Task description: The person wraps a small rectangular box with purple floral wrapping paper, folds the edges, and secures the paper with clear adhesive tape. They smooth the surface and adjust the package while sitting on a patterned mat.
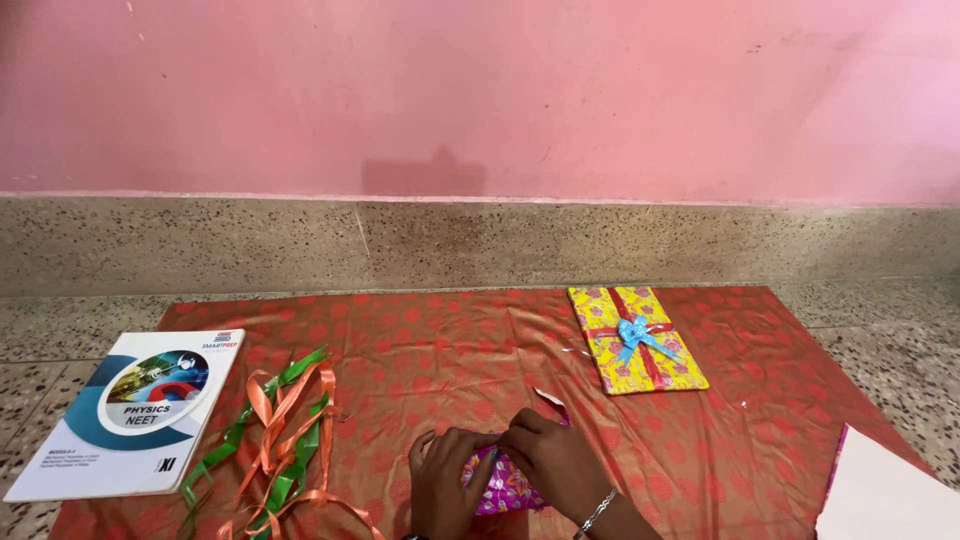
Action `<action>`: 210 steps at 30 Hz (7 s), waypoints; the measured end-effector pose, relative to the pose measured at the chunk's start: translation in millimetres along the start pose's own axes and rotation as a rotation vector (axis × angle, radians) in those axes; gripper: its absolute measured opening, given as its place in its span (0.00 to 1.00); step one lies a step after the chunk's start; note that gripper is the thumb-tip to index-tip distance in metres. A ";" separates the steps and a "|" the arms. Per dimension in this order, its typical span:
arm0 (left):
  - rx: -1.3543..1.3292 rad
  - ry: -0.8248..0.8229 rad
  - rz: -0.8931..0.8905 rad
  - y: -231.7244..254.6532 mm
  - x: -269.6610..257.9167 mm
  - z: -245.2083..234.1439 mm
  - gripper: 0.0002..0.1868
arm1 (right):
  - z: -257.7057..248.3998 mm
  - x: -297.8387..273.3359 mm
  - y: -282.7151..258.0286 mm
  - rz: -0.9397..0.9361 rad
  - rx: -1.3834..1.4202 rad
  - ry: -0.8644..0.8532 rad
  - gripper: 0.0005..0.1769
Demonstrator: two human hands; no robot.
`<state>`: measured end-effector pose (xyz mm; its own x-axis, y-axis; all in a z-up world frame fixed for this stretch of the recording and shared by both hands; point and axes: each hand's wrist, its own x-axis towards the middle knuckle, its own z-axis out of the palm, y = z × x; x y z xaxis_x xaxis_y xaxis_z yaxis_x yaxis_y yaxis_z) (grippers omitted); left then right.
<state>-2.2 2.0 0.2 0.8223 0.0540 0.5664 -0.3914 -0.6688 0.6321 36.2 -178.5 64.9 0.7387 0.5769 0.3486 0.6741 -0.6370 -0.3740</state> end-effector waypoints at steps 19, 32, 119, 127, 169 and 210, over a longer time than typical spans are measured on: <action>0.039 0.041 -0.052 3.9 5.2 3.0 0.09 | -4.7 13.9 -3.1 0.062 -0.067 -0.121 0.06; 0.019 0.025 -0.066 -0.4 11.8 1.8 0.07 | 60.4 -26.0 19.5 -0.189 -0.401 -0.153 0.14; -0.792 -0.236 -0.502 -29.1 -2.5 3.2 0.33 | 216.7 -170.9 114.8 0.490 1.537 0.413 0.38; -0.510 -0.242 -0.250 -15.9 -14.4 -28.2 0.25 | 101.6 -144.7 53.4 0.643 0.963 0.309 0.29; -0.163 -0.140 -0.009 -19.4 -13.4 -40.7 0.13 | -5.1 -31.7 -20.0 -0.093 0.216 0.148 0.19; -0.169 0.005 -0.146 -20.7 -20.5 -23.1 0.18 | 22.9 6.6 -20.8 0.495 0.585 0.096 0.11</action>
<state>-20.4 31.8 -12.3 0.8735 0.1450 0.4648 -0.3325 -0.5195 0.7871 27.3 -149.8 55.3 0.9690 0.2317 0.0853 0.1787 -0.4197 -0.8899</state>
